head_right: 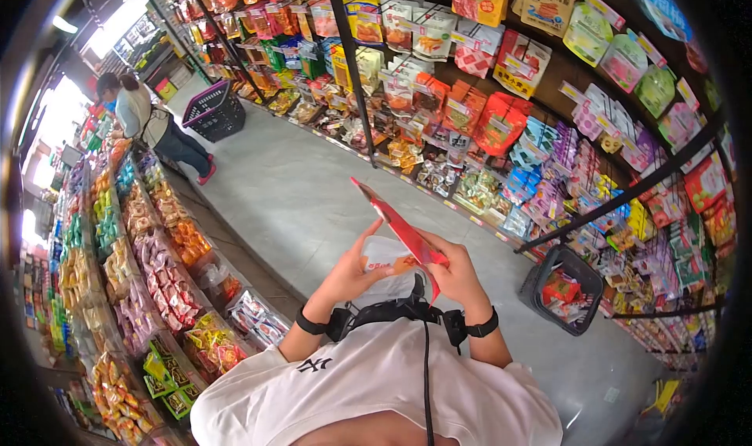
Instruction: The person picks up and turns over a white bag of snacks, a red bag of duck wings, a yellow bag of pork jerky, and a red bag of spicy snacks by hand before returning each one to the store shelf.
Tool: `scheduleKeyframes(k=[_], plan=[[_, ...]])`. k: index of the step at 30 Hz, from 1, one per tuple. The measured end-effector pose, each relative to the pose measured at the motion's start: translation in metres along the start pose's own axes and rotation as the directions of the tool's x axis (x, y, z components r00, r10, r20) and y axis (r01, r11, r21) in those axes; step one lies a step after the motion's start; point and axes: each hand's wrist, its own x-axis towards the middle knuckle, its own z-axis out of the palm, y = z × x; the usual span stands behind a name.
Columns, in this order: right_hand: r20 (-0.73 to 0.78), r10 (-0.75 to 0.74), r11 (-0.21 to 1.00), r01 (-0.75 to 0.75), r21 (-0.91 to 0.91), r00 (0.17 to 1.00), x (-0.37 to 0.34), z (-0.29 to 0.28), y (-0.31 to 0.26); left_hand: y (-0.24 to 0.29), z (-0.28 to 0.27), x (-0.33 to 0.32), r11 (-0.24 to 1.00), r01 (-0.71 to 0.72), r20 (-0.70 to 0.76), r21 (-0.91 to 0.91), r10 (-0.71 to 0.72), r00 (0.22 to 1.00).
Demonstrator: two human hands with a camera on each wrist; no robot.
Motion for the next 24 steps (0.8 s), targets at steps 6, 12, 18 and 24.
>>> scheduleKeyframes(k=[6,12,18,24], plan=[[-0.068,-0.050,0.997,0.046,-0.067,0.996,0.032,-0.030,-0.004,-0.003,-0.006,0.044,0.989,-0.112,-0.004,0.095,0.113,0.994],[-0.118,-0.037,0.999,0.039,0.012,0.992,0.054,-0.055,0.010,0.030,-0.008,0.077,0.965,0.114,0.094,0.237,-0.139,0.986],[-0.192,-0.013,0.995,0.031,0.092,0.981,0.072,-0.068,0.035,0.013,-0.005,0.095,0.982,0.042,0.053,0.186,-0.052,0.997],[-0.228,0.000,0.989,0.034,0.145,0.974,0.085,-0.071,0.045,0.015,-0.008,0.104,0.973,0.107,0.087,0.204,-0.127,0.988]])
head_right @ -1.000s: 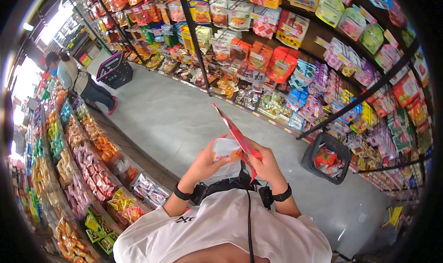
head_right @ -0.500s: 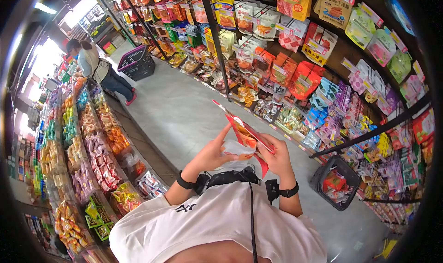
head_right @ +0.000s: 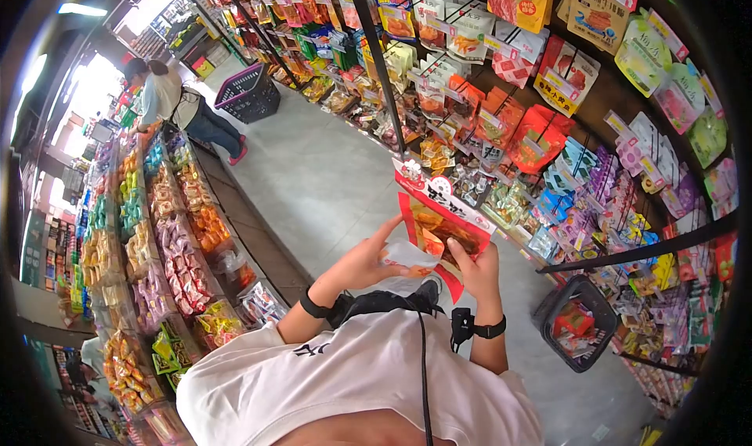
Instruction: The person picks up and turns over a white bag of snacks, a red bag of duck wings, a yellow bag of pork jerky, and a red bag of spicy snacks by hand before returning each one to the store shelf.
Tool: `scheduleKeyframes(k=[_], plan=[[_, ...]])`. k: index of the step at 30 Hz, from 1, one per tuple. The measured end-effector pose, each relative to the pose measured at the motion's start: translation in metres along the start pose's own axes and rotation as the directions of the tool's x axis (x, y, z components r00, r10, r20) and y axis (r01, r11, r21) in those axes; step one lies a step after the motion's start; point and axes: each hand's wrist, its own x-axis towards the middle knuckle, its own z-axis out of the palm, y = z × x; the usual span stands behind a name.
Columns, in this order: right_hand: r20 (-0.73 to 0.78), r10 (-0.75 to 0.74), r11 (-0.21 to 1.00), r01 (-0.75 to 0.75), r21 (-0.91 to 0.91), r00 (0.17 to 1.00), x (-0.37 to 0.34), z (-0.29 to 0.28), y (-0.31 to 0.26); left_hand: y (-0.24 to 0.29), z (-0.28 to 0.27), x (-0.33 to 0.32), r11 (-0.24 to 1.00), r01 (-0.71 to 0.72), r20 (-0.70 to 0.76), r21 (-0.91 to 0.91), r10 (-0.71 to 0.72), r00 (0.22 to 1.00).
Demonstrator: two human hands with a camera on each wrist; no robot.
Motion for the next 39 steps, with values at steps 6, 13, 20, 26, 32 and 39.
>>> scheduleKeyframes(k=[6,13,20,26,32,39], plan=[[-0.058,0.046,0.999,-0.045,0.016,0.997,0.001,0.011,0.006,-0.006,-0.009,0.001,0.999,0.035,0.047,-0.015,-0.034,0.998],[-0.198,0.107,0.988,-0.081,0.131,0.974,-0.015,0.045,0.009,-0.020,-0.031,-0.015,0.996,-0.088,0.119,-0.023,0.090,0.989],[-0.311,0.161,0.979,-0.112,0.169,0.936,-0.052,0.101,0.001,-0.037,-0.064,-0.044,0.995,-0.088,0.226,-0.036,0.094,0.970],[-0.393,0.146,0.989,-0.128,0.072,0.908,-0.085,0.138,0.007,-0.063,-0.077,-0.068,0.990,-0.136,0.264,-0.044,0.143,0.954],[-0.441,0.111,0.992,-0.123,0.002,0.890,-0.110,0.157,0.008,-0.079,-0.081,-0.085,0.984,-0.166,0.307,-0.068,0.179,0.935],[-0.500,0.112,0.994,-0.095,0.059,0.859,-0.120,0.148,0.001,-0.056,-0.074,-0.090,0.984,-0.176,0.349,0.003,0.164,0.923]])
